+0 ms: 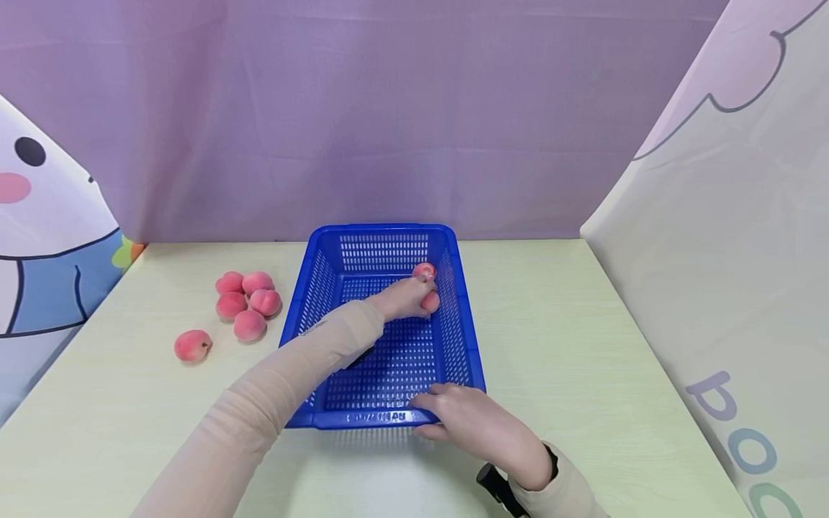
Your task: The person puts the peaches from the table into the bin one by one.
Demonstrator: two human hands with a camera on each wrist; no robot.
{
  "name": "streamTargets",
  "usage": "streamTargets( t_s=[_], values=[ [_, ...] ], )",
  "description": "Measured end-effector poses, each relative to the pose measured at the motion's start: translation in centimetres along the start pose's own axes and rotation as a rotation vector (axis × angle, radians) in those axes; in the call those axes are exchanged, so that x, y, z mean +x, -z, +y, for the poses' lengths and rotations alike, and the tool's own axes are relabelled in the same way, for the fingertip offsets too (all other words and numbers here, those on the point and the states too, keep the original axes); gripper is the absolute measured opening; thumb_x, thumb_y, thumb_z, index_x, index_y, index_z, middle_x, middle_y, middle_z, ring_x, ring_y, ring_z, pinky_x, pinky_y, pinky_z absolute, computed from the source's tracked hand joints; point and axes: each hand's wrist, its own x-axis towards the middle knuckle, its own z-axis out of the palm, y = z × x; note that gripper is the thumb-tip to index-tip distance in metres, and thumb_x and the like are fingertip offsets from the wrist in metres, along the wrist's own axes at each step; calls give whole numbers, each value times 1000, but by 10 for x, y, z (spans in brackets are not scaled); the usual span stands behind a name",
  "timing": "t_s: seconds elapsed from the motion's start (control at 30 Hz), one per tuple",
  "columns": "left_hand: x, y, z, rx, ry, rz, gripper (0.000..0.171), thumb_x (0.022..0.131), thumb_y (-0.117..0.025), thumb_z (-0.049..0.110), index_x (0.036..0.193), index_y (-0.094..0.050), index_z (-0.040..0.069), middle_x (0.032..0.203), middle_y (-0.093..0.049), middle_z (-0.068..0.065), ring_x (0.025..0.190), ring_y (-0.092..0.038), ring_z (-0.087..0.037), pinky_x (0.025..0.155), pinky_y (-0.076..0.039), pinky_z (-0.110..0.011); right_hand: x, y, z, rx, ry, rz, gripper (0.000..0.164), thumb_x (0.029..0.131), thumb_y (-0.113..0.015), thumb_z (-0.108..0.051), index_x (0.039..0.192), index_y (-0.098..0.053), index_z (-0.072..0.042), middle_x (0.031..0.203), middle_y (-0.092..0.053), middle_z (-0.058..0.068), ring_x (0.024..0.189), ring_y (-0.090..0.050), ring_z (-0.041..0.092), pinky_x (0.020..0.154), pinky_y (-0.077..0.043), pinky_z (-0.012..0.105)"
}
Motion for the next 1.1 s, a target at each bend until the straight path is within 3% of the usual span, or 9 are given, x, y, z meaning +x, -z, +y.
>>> streamTargets(
  t_s=[0.23, 0.57, 0.77, 0.97, 1.1],
  values=[
    [-4, 4, -4, -88, 25, -54, 51, 73, -71, 28, 115, -52, 8, 112, -57, -8, 99, -55, -19, 86, -43, -31, 0, 0, 0, -2, 0, 1, 29, 83, -57, -31, 102, -63, -10, 91, -61, 0, 82, -58, 13, 72, -49, 27],
    [-15, 23, 2, -88, 29, -115, 58, 75, -70, 28, 123, -47, 6, 114, -57, -9, 101, -55, -18, 88, -42, -30, 0, 0, 0, 8, 0, -6, 28, 82, -59, -29, 102, -63, -10, 90, -61, 0, 81, -58, 12, 71, -49, 27],
    [-22, 35, 4, -74, 14, -115, 44, 80, -63, 24, 118, -50, 7, 97, -60, -5, 86, -56, -16, 79, -44, -25, 0, 0, 0, 4, 14, 2, 26, 82, -60, -27, 101, -63, -10, 89, -60, 0, 80, -58, 12, 70, -49, 26],
    [-29, 51, 5, -117, 21, -127, 46, 83, -58, 21, 125, -47, 6, 120, -54, -8, 105, -51, -18, 93, -38, -27, 0, 0, 0, 4, 10, -1, 26, 82, -60, -27, 102, -62, -10, 89, -60, -1, 80, -58, 11, 70, -49, 26],
    [-34, 62, 5, -114, -18, -112, 30, 83, -58, 17, 111, -58, 4, 106, -60, -8, 91, -52, -18, 85, -41, -26, 0, 1, 0, 8, 4, -10, 27, 82, -60, -27, 102, -62, -10, 90, -61, 0, 81, -58, 12, 71, -49, 27]
  ],
)
